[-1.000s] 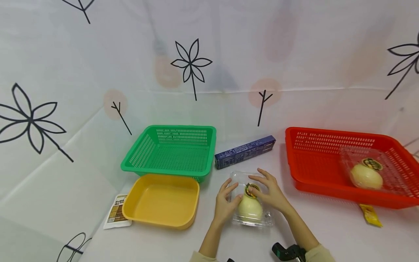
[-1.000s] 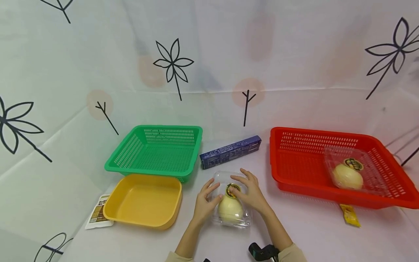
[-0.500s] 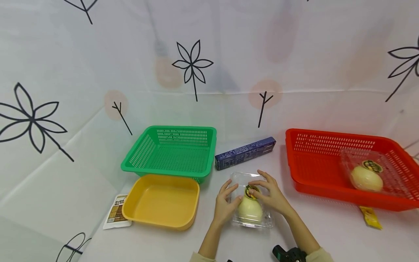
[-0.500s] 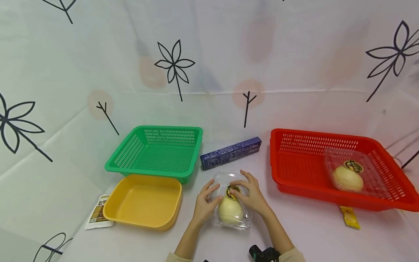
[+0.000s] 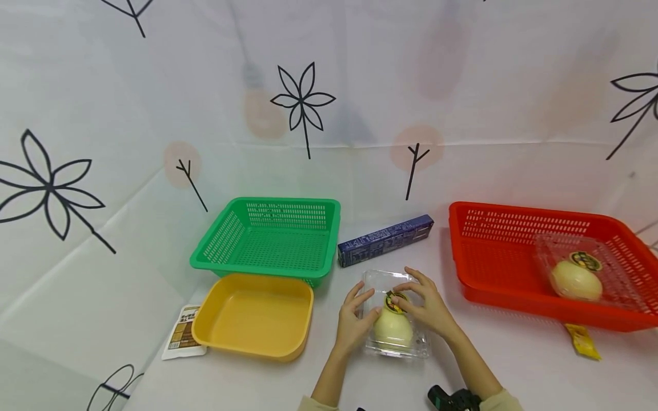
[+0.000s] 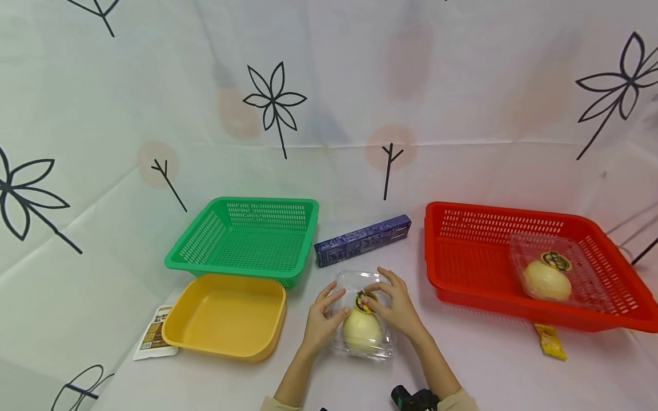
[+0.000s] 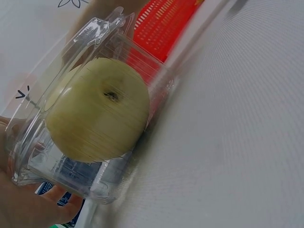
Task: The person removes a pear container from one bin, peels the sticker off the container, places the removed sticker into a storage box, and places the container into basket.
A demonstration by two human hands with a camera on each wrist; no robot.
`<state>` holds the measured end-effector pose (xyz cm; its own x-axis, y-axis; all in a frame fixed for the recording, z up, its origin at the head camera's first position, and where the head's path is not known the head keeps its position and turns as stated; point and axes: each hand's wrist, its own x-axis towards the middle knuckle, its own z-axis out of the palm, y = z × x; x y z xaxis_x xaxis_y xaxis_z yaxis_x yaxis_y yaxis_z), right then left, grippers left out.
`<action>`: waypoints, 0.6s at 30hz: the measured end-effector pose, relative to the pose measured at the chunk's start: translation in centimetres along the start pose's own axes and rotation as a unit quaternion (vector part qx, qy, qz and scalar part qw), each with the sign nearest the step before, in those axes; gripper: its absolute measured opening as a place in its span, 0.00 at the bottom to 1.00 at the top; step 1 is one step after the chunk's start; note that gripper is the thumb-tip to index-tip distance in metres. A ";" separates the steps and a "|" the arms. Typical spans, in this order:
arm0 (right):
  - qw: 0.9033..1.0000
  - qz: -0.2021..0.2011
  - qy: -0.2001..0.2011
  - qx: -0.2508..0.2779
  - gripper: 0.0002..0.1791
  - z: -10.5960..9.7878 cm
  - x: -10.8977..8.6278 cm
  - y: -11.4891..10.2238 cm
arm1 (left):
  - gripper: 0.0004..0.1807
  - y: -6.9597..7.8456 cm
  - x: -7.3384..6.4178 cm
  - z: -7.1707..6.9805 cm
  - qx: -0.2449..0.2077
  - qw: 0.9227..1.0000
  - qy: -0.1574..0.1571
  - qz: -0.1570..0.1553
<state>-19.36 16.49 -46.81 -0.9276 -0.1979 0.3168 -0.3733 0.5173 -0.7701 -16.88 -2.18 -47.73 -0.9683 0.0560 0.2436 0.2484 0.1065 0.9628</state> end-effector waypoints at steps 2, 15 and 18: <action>1.000 0.001 0.005 0.002 0.08 0.0 0.0 0.0 | 0.22 -0.2 0.0 0.0 -0.004 1.000 0.000 0.001; 0.999 -0.015 -0.028 -0.032 0.13 -0.1 0.0 -0.2 | 0.22 -0.4 0.1 0.0 -0.005 1.000 -0.001 -0.002; 0.998 -0.017 -0.047 -0.044 0.14 -0.2 0.0 -0.3 | 0.22 -0.5 0.1 0.1 -0.005 1.000 -0.002 -0.007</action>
<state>-19.27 16.47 -46.48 -0.9130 -0.2913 0.2856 -0.4060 0.5794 -0.7067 -17.10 -2.16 -48.17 -0.9715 0.0583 0.2297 0.2346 0.0982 0.9671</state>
